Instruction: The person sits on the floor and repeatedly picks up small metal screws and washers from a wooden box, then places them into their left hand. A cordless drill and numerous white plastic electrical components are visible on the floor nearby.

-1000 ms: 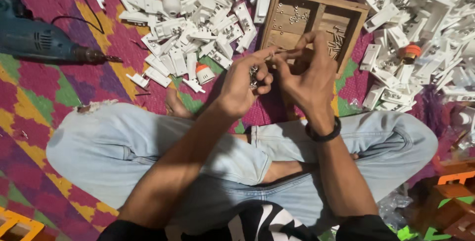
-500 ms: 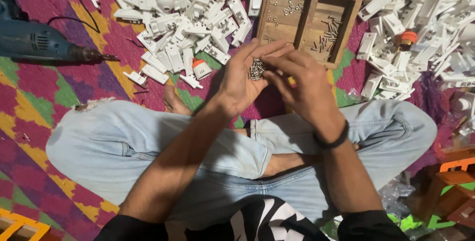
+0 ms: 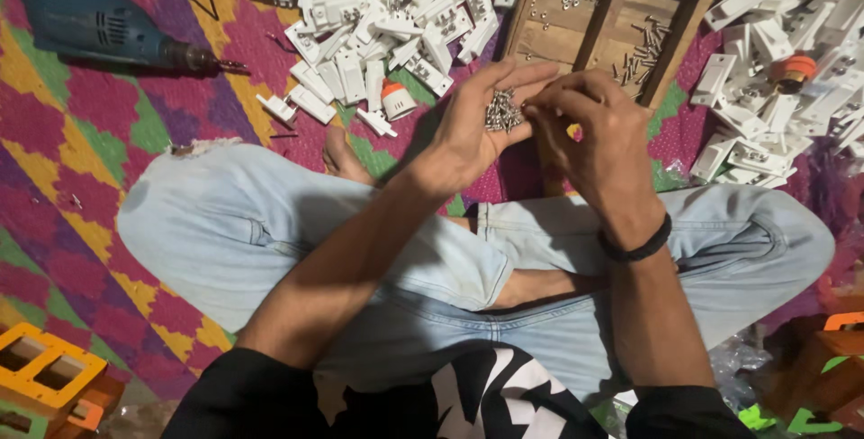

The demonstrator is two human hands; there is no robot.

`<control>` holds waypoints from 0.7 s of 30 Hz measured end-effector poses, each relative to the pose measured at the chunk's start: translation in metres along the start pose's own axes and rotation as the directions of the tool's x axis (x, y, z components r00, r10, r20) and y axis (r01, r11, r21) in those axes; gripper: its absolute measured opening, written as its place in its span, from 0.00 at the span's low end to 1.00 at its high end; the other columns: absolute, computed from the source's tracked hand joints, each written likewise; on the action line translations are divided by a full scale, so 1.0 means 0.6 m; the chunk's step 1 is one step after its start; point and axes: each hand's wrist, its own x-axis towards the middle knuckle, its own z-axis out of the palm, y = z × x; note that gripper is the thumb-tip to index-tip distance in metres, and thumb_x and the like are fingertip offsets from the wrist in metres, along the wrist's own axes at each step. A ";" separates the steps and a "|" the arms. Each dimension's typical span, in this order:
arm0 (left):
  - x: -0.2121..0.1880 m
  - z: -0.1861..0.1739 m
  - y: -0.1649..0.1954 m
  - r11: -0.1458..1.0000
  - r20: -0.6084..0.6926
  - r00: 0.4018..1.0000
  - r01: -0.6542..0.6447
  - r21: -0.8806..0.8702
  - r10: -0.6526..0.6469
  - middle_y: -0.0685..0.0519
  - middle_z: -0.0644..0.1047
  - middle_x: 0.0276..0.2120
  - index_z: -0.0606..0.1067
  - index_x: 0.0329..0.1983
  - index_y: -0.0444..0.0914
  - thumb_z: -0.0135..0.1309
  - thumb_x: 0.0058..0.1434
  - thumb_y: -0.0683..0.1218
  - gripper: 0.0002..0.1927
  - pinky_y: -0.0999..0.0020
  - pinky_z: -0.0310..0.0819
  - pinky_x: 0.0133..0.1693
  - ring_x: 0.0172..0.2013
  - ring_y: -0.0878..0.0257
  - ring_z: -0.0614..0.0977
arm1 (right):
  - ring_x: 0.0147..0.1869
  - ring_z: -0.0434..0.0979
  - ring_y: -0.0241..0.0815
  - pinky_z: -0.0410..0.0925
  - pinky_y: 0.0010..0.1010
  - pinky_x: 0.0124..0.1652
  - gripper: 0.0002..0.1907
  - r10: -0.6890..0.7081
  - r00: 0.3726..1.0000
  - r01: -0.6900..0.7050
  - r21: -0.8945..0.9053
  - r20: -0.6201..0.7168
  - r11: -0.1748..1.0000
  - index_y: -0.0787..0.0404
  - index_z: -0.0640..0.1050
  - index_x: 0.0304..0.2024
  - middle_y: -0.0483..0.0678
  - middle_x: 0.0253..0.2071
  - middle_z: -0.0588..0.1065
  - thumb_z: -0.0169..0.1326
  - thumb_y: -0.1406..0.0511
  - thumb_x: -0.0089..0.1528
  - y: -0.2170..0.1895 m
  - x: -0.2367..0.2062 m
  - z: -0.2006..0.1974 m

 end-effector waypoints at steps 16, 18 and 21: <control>0.022 -0.019 -0.021 0.996 -0.049 0.995 -0.090 0.003 0.090 0.39 0.74 0.60 0.71 0.65 0.25 0.39 0.73 0.53 0.29 0.55 0.73 0.60 0.55 0.56 0.76 | 0.44 0.87 0.40 0.78 0.30 0.43 0.11 0.079 0.995 -0.065 0.195 -0.067 0.979 0.67 0.74 0.45 0.51 0.40 0.82 0.65 0.72 0.66 0.032 0.004 0.021; 0.029 -0.023 -0.023 0.999 -0.088 0.995 -0.037 -0.009 0.036 0.41 0.75 0.60 0.70 0.64 0.28 0.39 0.71 0.55 0.29 0.58 0.73 0.58 0.54 0.57 0.79 | 0.43 0.87 0.40 0.78 0.30 0.42 0.14 0.116 0.988 -0.101 0.134 -0.105 0.986 0.67 0.70 0.45 0.53 0.39 0.81 0.66 0.72 0.68 0.040 0.006 0.015; 0.038 -0.031 -0.026 0.995 -0.072 0.996 -0.058 -0.081 0.052 0.36 0.75 0.60 0.71 0.65 0.26 0.41 0.72 0.55 0.30 0.59 0.73 0.55 0.47 0.58 0.75 | 0.42 0.87 0.42 0.77 0.30 0.41 0.18 0.097 0.988 -0.093 0.042 -0.122 0.995 0.66 0.67 0.45 0.54 0.37 0.80 0.66 0.71 0.68 0.046 0.003 0.012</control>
